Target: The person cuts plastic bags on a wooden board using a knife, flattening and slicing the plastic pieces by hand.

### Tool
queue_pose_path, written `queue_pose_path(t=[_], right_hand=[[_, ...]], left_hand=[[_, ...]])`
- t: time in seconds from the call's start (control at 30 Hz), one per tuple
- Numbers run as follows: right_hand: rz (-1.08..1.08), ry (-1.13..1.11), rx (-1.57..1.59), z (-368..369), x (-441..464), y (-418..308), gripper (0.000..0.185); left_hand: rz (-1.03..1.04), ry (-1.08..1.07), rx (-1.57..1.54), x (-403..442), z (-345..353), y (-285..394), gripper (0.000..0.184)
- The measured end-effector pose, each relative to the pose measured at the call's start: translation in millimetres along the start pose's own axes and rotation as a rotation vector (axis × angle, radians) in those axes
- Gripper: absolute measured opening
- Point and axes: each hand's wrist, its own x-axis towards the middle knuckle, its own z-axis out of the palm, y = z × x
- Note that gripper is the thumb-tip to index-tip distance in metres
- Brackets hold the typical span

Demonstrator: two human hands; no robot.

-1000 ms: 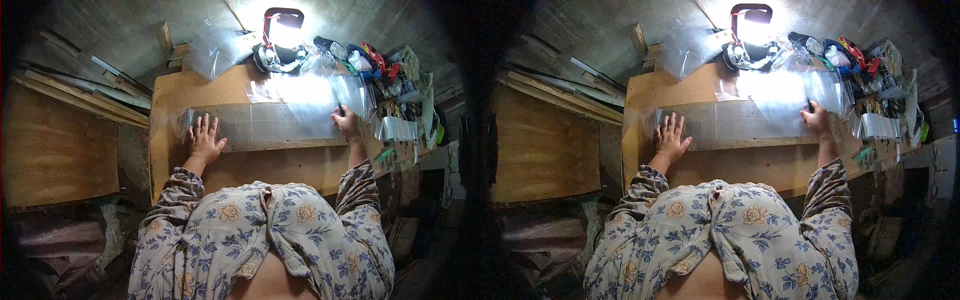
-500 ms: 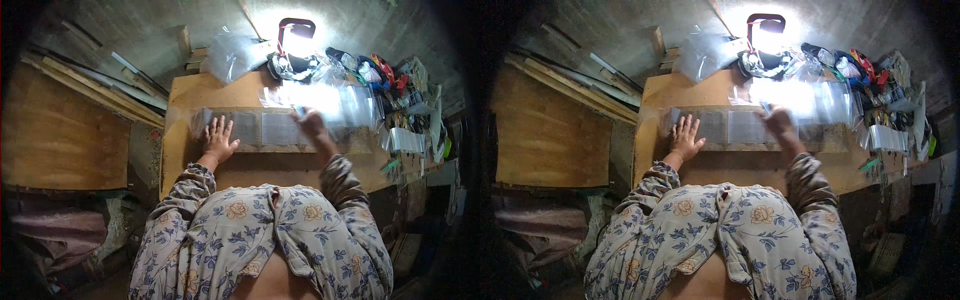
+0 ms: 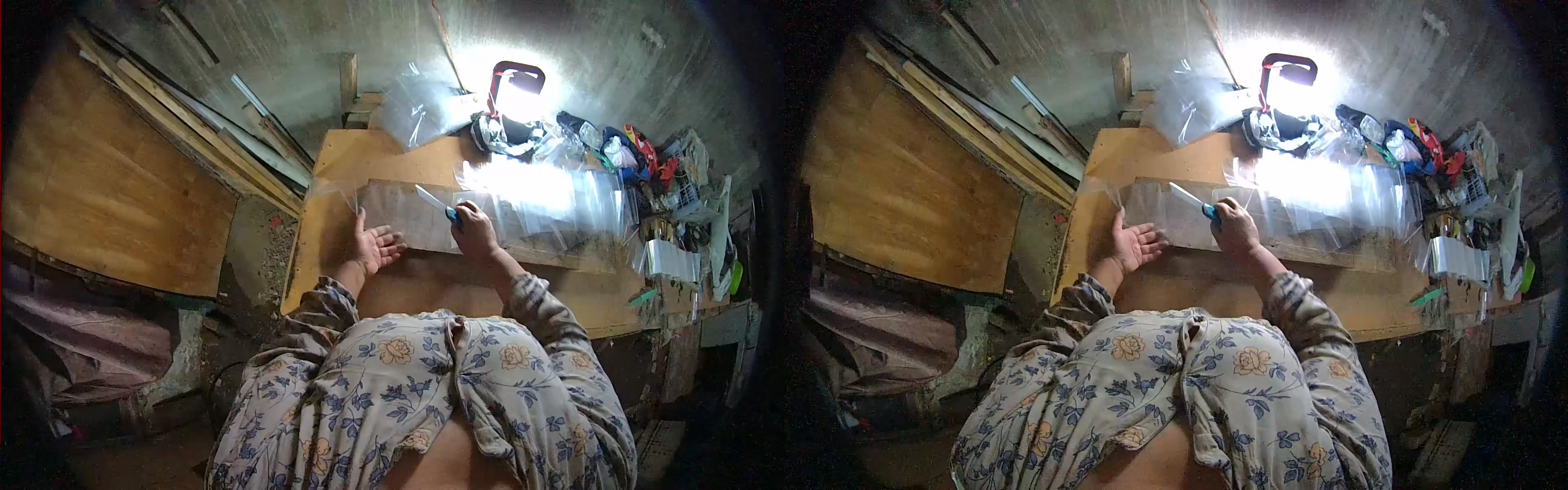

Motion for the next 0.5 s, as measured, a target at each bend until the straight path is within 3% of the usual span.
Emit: queue_pose_path(t=[0.03, 0.07, 0.1, 0.13, 0.2, 0.27, 0.3, 0.37, 0.4, 0.5], right_hand=[[-0.007, 0.006, -0.004, -15.8, -2.1, -11.7, 0.018], [-0.172, 0.043, 0.084, -33.8, -5.3, -22.9, 0.017], [-0.334, 0.080, 0.171, -51.5, -9.9, -34.2, 0.016], [-0.337, 0.084, 0.165, -69.4, -17.1, -44.5, 0.016], [-0.419, -0.137, 0.303, -97.8, -32.6, -57.0, 0.013], [-0.389, -0.245, 0.321, -104.7, -45.1, -58.2, 0.012], [-0.355, -0.362, 0.348, -107.3, -51.3, -58.6, 0.011], [-0.344, -0.331, 0.302, -93.4, -63.4, -48.9, 0.014], [-0.342, -0.372, 0.333, -86.6, -66.7, -44.7, 0.015], [-0.272, -0.472, 0.297, -68.5, -66.6, -29.7, 0.014]], left_hand=[[-0.191, -0.163, -0.113, -2.8, 1.1, 9.4, 0.095], [-0.164, -0.249, -0.099, -2.0, 5.3, 18.7, 0.115], [-0.159, -0.254, -0.099, -10.9, 16.9, 32.8, 0.115], [-0.084, -0.306, -0.201, -26.0, 33.0, 50.1, 0.111], [-0.005, -0.374, -0.296, -24.4, 50.1, 76.0, 0.106], [0.026, -0.471, -0.426, -14.4, 59.5, 105.1, 0.085], [0.029, -0.486, -0.415, -12.2, 63.0, 117.1, 0.085], [0.242, -0.602, -0.157, -16.1, 71.8, 134.7, 0.062], [0.234, -0.548, -0.177, -36.7, 86.5, 140.2, 0.053], [0.246, -0.723, 0.033, -44.2, 89.0, 146.6, 0.050]])
